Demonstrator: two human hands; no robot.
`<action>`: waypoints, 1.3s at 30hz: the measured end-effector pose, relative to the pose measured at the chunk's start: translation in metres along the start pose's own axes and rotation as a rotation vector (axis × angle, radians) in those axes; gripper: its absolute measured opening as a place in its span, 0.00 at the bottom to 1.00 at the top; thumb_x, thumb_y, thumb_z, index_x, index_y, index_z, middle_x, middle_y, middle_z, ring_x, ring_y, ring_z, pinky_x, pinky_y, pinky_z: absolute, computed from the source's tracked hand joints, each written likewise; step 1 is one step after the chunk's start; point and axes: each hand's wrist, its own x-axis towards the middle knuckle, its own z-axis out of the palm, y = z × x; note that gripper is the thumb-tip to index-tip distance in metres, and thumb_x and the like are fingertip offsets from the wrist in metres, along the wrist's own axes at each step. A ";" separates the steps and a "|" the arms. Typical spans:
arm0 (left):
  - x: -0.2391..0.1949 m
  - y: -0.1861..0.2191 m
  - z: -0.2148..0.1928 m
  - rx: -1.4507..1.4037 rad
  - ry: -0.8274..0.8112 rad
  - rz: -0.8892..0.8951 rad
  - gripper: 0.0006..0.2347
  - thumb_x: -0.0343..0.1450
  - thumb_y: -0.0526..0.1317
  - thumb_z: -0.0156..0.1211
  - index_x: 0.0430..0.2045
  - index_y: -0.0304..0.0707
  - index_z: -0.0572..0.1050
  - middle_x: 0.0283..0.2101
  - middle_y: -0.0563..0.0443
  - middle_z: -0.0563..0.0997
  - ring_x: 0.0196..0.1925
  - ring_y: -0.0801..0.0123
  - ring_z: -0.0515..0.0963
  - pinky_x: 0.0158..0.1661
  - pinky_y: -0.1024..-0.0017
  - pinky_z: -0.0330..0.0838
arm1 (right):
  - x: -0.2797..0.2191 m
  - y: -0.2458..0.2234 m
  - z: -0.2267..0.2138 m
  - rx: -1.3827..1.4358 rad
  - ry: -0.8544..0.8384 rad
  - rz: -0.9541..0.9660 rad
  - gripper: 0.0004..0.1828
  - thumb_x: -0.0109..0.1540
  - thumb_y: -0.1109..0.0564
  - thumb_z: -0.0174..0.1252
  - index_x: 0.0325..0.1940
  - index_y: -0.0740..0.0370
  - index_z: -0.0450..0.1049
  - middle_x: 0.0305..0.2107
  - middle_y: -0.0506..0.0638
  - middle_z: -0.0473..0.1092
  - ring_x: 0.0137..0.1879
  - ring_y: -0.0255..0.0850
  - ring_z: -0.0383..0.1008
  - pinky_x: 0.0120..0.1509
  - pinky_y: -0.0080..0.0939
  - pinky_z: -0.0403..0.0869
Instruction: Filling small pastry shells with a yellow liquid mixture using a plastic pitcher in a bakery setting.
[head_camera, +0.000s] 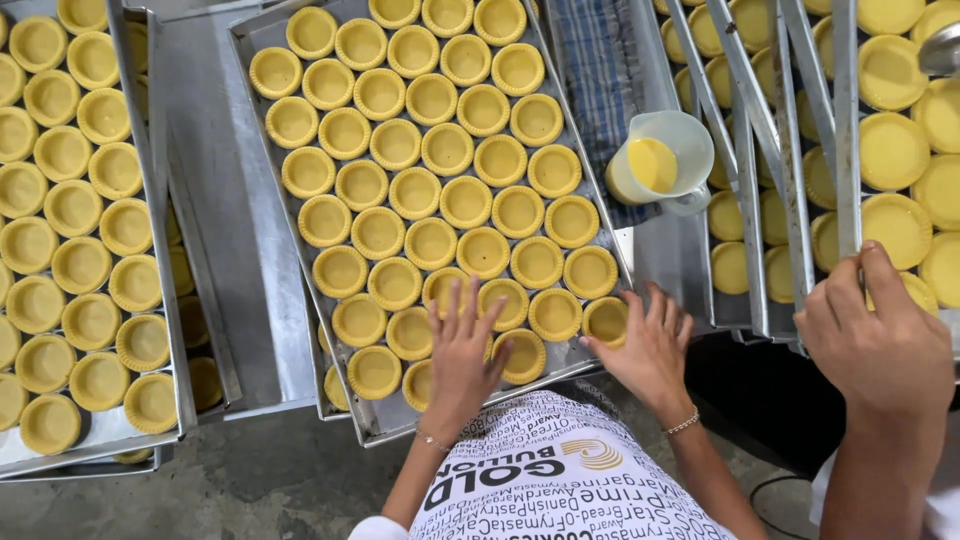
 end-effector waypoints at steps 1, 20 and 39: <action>0.004 0.006 0.008 -0.003 -0.005 0.002 0.24 0.70 0.46 0.62 0.62 0.53 0.68 0.75 0.45 0.54 0.78 0.51 0.42 0.70 0.44 0.31 | 0.000 0.004 0.011 -0.002 -0.003 0.006 0.47 0.45 0.33 0.70 0.62 0.54 0.67 0.65 0.58 0.59 0.69 0.55 0.58 0.69 0.70 0.56; 0.040 0.040 0.053 0.286 -0.127 0.130 0.35 0.51 0.55 0.79 0.53 0.51 0.72 0.75 0.37 0.54 0.78 0.42 0.44 0.66 0.29 0.38 | 0.017 0.001 0.021 0.177 0.221 -0.384 0.22 0.62 0.53 0.60 0.60 0.54 0.72 0.63 0.53 0.64 0.72 0.48 0.59 0.74 0.65 0.48; 0.058 0.032 0.062 0.277 -0.217 0.194 0.38 0.50 0.53 0.80 0.55 0.48 0.71 0.75 0.40 0.52 0.78 0.46 0.44 0.67 0.30 0.35 | 0.022 0.013 0.045 0.077 0.206 -0.453 0.20 0.68 0.51 0.48 0.65 0.51 0.69 0.64 0.44 0.67 0.73 0.38 0.61 0.76 0.63 0.45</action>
